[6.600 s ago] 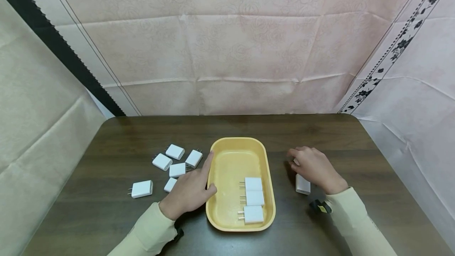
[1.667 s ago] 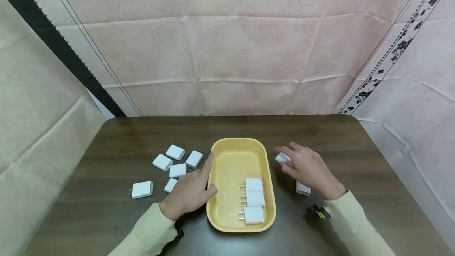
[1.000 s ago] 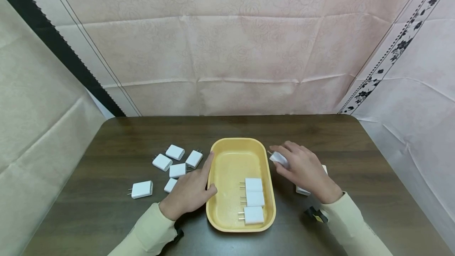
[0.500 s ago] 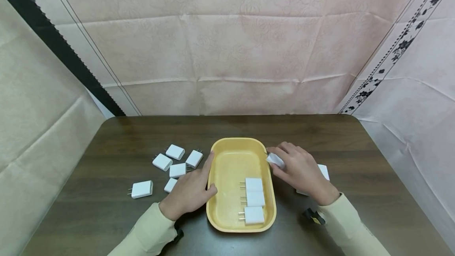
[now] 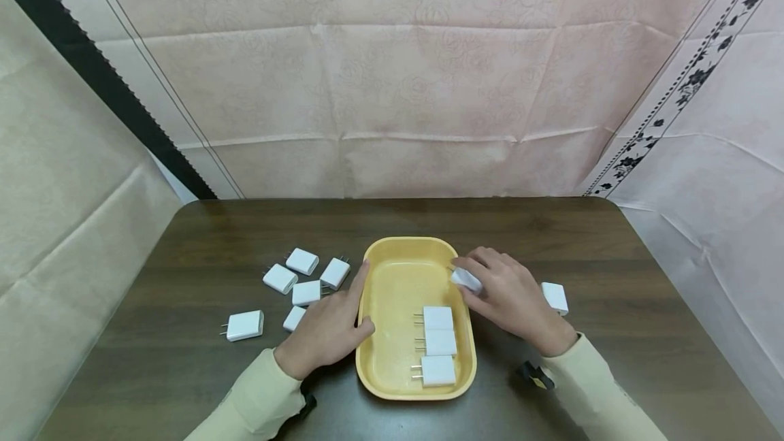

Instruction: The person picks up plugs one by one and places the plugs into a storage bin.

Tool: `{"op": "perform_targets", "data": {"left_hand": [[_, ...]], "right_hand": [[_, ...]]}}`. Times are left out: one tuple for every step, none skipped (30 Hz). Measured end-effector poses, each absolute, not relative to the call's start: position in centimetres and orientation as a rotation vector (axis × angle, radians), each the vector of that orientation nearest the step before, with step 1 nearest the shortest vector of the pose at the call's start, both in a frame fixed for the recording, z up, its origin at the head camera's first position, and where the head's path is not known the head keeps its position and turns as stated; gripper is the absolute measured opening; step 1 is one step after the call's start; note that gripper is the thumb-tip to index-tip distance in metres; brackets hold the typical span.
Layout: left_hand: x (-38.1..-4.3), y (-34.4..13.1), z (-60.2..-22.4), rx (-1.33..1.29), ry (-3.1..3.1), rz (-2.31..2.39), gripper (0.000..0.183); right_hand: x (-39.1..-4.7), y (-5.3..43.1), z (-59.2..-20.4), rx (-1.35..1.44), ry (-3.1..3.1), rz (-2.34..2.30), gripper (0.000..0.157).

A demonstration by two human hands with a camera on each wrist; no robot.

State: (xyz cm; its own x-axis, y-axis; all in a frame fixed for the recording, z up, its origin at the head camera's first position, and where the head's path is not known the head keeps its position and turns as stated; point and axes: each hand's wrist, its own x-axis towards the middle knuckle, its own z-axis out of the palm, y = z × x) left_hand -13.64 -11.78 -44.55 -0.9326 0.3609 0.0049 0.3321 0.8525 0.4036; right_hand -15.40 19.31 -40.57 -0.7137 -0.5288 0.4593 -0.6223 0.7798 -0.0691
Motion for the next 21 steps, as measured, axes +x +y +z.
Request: {"op": "perform_targets", "data": {"left_hand": [[-13.6,-11.8,-44.5,0.555,2.957,0.623,0.093],[-13.6,-11.8,-44.5,0.555,2.958,0.623,0.093],[-13.6,-11.8,-44.5,0.555,2.959,0.623,0.093],[-13.6,-11.8,-44.5,0.556,2.958,0.623,0.093],[-13.7,-11.8,-44.5,0.556,2.957,0.625,0.093],[-13.7,-11.8,-44.5,0.556,2.955,0.626,0.093],[-13.7,-11.8,-44.5,0.555,2.953,0.629,0.093],[-13.7,-11.8,-44.5,0.555,2.951,0.631,0.093],[-13.7,-11.8,-44.5,0.554,2.949,0.632,0.093],[-13.7,-11.8,-44.5,0.554,2.947,0.633,0.093],[-13.7,-11.8,-44.5,0.554,2.947,0.633,0.093],[-13.7,-11.8,-44.5,0.554,2.945,0.633,0.093],[-13.7,-11.8,-44.5,0.552,2.944,0.634,0.093],[-13.7,-11.8,-44.4,0.551,2.944,0.633,0.093],[-13.7,-11.8,-44.4,0.55,2.942,0.634,0.093],[-13.7,-11.7,-44.4,0.551,2.942,0.633,0.093],[-13.6,-11.7,-44.4,0.549,2.94,0.634,0.093],[-13.6,-11.7,-44.4,0.549,2.94,0.632,0.093],[-13.6,-11.7,-44.3,0.548,2.94,0.632,0.093],[-13.6,-11.7,-44.3,0.548,2.94,0.63,0.093],[-13.6,-11.7,-44.3,0.547,2.939,0.63,0.094]], "right_hand": [[-15.4,19.2,-40.6,0.876,-2.551,0.304,0.037],[-15.4,19.1,-40.6,0.882,-2.55,0.302,0.038],[-15.4,19.1,-40.6,0.892,-2.546,0.304,0.038],[-15.4,19.0,-40.7,0.903,-2.542,0.306,0.039],[-15.3,18.9,-40.7,0.915,-2.54,0.306,0.04],[-15.3,18.8,-40.7,0.928,-2.54,0.308,0.041],[-15.3,18.7,-40.8,0.94,-2.541,0.308,0.042],[-15.3,18.6,-40.8,0.951,-2.546,0.309,0.042],[-15.3,18.5,-40.8,0.961,-2.551,0.313,0.042],[-15.3,18.4,-40.9,0.97,-2.557,0.316,0.042],[-15.2,18.3,-40.9,0.978,-2.562,0.317,0.042],[-15.2,18.3,-40.9,0.987,-2.562,0.323,0.042],[-15.2,18.2,-41.0,0.994,-2.559,0.328,0.041],[-15.3,18.2,-41.0,1.002,-2.554,0.332,0.041],[-15.3,18.2,-41.1,1.01,-2.544,0.334,0.041],[-15.3,18.1,-41.2,1.019,-2.533,0.337,0.041],[-15.3,18.1,-41.2,1.028,-2.522,0.339,0.041],[-15.3,18.1,-41.3,1.036,-2.511,0.339,0.041],[-15.4,18.1,-41.4,1.042,-2.503,0.338,0.041],[-15.4,18.0,-41.5,1.05,-2.496,0.338,0.041],[-15.4,18.0,-41.5,1.056,-2.492,0.338,0.041]]}}
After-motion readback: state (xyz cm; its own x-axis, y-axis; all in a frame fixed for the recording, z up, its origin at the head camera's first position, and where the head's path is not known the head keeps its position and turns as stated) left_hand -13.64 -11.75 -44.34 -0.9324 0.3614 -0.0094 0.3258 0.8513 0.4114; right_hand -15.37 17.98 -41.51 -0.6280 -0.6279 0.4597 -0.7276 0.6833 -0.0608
